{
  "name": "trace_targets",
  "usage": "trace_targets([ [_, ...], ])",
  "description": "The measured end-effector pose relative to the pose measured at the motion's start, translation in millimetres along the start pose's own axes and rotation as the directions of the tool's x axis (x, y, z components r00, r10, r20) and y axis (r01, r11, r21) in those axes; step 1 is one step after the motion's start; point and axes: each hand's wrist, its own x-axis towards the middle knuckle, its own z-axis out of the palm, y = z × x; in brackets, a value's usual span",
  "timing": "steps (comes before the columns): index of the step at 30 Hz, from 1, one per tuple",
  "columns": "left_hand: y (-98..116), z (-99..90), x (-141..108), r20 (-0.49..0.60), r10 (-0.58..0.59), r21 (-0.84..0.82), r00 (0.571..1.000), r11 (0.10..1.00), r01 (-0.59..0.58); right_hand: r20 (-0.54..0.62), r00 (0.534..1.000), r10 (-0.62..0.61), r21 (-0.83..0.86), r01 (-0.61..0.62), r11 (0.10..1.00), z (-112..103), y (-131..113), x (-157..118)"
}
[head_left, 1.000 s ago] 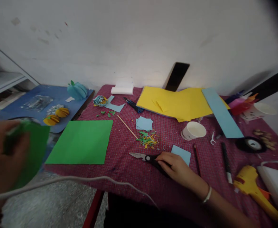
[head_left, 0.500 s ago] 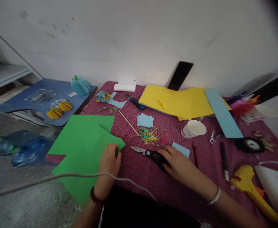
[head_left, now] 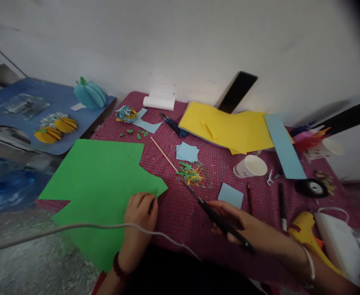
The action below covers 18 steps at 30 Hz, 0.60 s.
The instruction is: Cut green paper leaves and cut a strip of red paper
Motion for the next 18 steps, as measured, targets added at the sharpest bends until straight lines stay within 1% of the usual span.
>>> trace_targets([
  [3,4,3.8,8,-0.041,-0.035,-0.040,0.999,0.999,0.033,0.078,0.997,0.013,0.070,-0.018,0.997,6,3,0],
  [5,6,8.4,11,-0.042,-0.053,-0.088,0.998,0.995,0.049,0.104,0.994,0.042,0.085,-0.051,0.995,10,4,4],
  [7,9,13.6,13,-0.010,-0.055,-0.109,0.998,0.993,0.054,0.094,0.994,0.063,0.088,-0.071,0.994,15,6,9],
  [10,11,19.4,12,0.070,-0.037,-0.085,0.997,0.995,0.042,0.046,0.996,0.072,0.113,-0.077,0.991,21,7,16],
  [14,12,20.8,11,0.154,-0.005,-0.059,0.988,0.998,0.014,0.026,0.994,0.104,0.189,-0.107,0.976,25,8,25],
  [18,12,20.4,11,0.177,0.008,-0.062,0.984,0.998,0.003,-0.007,0.990,0.142,0.217,-0.137,0.966,30,4,31],
])
